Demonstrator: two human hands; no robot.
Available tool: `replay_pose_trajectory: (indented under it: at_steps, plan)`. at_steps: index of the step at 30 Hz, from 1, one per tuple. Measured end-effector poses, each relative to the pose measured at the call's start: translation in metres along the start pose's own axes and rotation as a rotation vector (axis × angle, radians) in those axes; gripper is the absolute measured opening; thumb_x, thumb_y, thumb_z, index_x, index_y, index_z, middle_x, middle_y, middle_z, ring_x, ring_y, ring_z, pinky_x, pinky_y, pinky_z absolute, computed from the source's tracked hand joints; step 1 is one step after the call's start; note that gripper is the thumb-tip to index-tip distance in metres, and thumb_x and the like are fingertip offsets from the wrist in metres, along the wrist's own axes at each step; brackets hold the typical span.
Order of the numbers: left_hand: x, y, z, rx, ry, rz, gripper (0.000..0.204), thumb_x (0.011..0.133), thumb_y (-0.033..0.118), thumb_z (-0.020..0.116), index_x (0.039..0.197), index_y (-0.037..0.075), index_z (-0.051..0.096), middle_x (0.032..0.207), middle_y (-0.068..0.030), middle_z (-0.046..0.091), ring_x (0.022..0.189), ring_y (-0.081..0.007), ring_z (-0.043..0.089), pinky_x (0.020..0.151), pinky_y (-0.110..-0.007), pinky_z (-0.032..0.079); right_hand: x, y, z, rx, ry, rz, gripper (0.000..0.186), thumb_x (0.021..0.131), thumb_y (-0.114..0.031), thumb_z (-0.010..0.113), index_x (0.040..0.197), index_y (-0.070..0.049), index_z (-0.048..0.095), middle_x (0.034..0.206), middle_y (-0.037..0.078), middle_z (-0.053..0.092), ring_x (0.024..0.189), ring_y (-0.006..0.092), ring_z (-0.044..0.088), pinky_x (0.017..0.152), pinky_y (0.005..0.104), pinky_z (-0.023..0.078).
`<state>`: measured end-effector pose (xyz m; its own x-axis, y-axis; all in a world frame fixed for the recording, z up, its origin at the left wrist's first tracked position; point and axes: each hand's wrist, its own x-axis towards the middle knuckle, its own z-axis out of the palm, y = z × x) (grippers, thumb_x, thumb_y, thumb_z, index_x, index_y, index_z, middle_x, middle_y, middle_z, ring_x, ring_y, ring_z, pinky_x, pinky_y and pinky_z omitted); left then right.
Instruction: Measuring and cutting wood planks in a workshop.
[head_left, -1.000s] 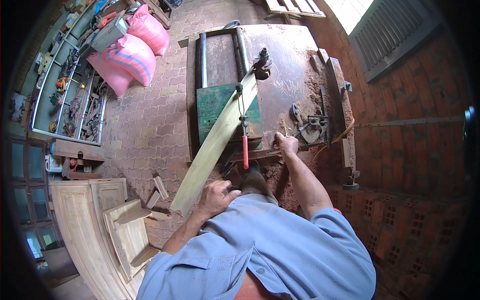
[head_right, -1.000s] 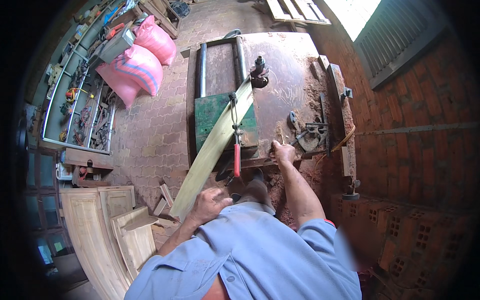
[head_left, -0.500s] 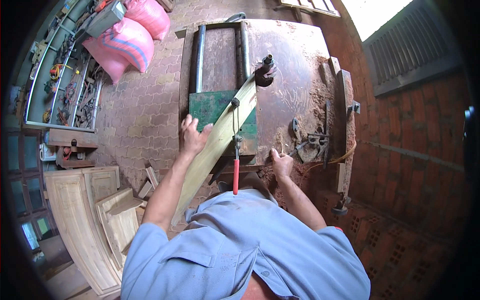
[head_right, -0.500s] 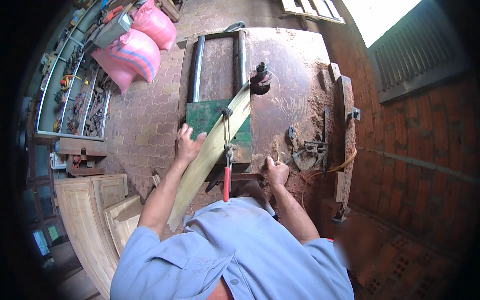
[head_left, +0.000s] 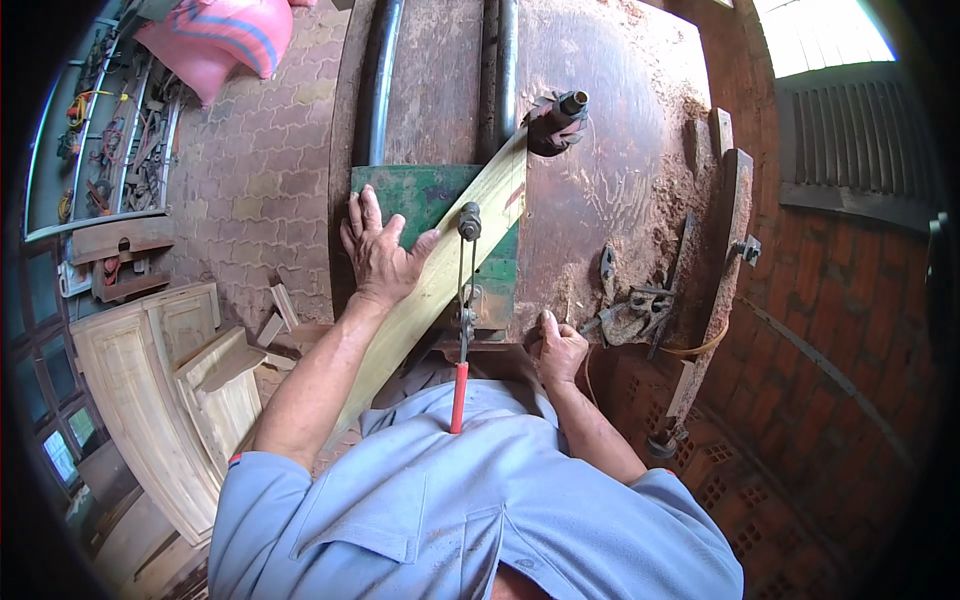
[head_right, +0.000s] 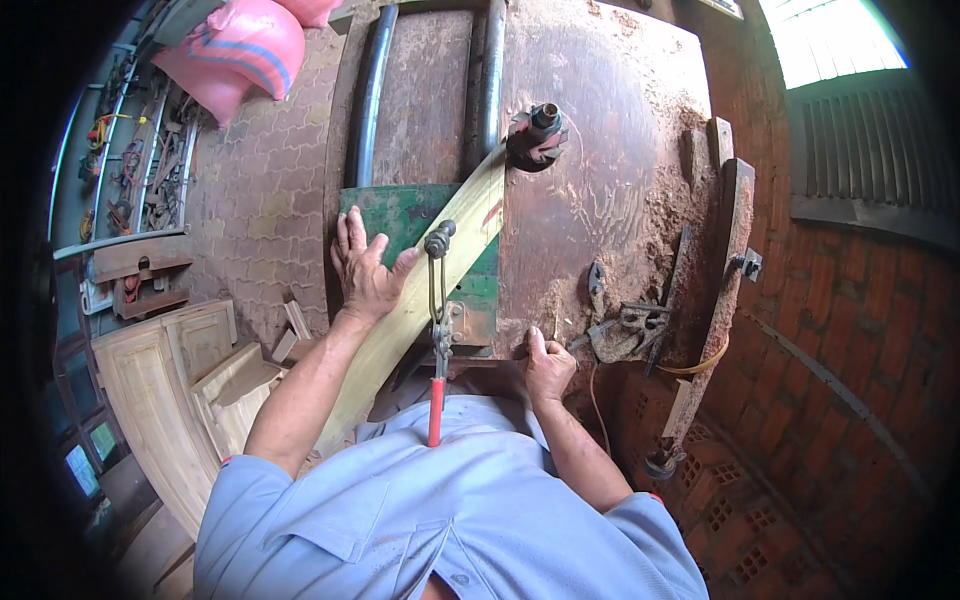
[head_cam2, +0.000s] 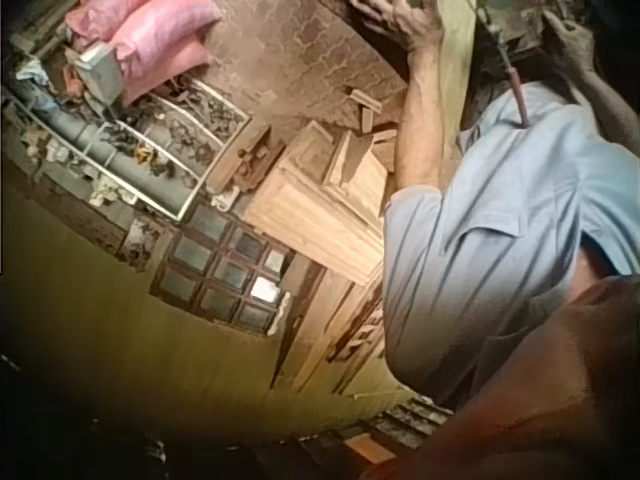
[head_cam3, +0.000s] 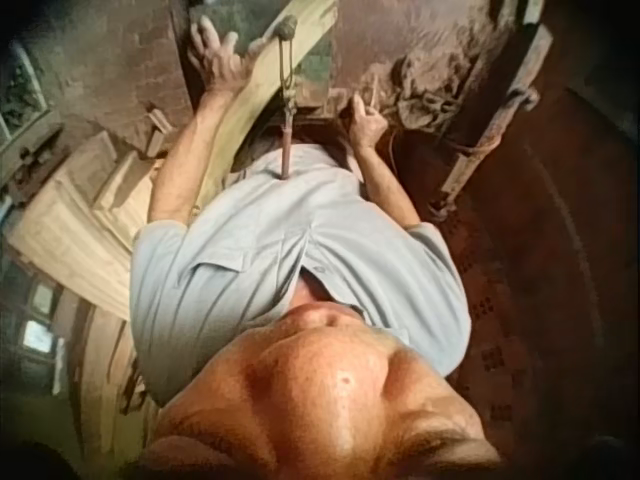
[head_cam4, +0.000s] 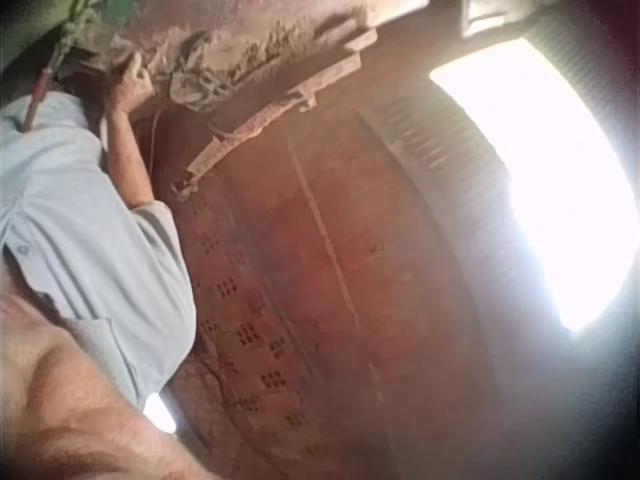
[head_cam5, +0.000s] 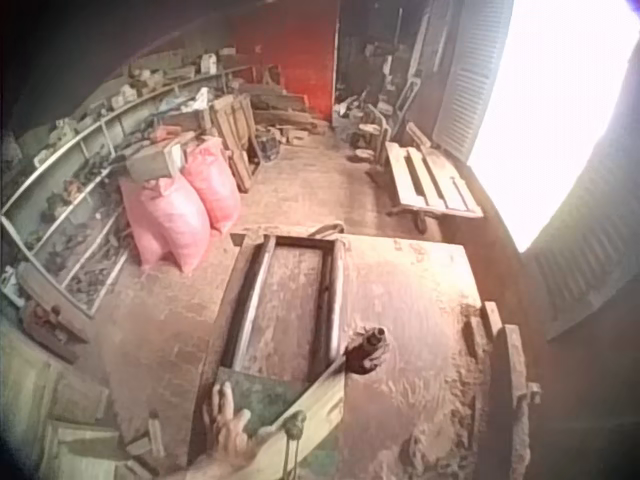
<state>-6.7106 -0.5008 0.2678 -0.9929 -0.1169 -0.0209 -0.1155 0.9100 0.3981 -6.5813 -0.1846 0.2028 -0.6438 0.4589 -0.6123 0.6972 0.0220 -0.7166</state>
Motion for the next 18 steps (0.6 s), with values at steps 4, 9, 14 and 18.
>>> replay_pose_trajectory:
  at_steps: [4, 9, 14, 18]
  plan:
    - [0.005, 0.004, -0.002, 0.056, -0.001, 0.042, 0.114, 0.082, 0.097, 0.042, 0.111, -0.009, 0.072, 0.165, -0.0379, 0.024, 0.154, -0.0541, 0.019, 0.12, -0.071, 0.012, -0.012, -0.021, 0.004, -0.021, 0.052, 0.025, 0.048, 0.097, -0.034, 0.078, 0.064, 0.0, 0.069, 0.055, 0.003, 0.064, 0.048, 0.0082, 0.057, 0.048, 0.0283, 0.046]
    - [0.004, 0.001, 0.0, 0.063, 0.003, 0.042, 0.11, 0.083, 0.095, 0.043, 0.11, -0.008, 0.073, 0.166, -0.0373, 0.023, 0.154, -0.0541, 0.019, 0.119, -0.072, 0.012, -0.011, -0.019, 0.004, -0.04, 0.058, 0.0, 0.046, 0.098, -0.031, 0.077, 0.065, -0.001, 0.067, 0.056, 0.002, 0.062, 0.049, 0.0071, 0.055, 0.047, 0.0278, 0.044]
    - [0.005, 0.001, 0.003, 0.045, -0.01, 0.015, 0.106, 0.086, 0.093, 0.042, 0.11, -0.006, 0.074, 0.167, -0.0365, 0.022, 0.155, -0.054, 0.017, 0.119, -0.072, 0.012, -0.01, -0.02, 0.004, -0.062, 0.046, -0.035, 0.044, 0.099, -0.029, 0.077, 0.066, -0.003, 0.065, 0.058, 0.001, 0.061, 0.049, 0.0069, 0.054, 0.045, 0.0272, 0.041]
    - [0.004, 0.001, 0.001, 0.039, -0.019, 0.008, 0.106, 0.087, 0.092, 0.042, 0.112, -0.006, 0.074, 0.168, -0.0352, 0.02, 0.156, -0.0528, 0.015, 0.12, -0.072, 0.01, -0.007, -0.009, 0.005, 0.002, 0.046, 0.004, 0.045, 0.098, -0.029, 0.078, 0.064, -0.005, 0.063, 0.056, 0.001, 0.06, 0.047, 0.007, 0.052, 0.043, 0.0272, 0.039]
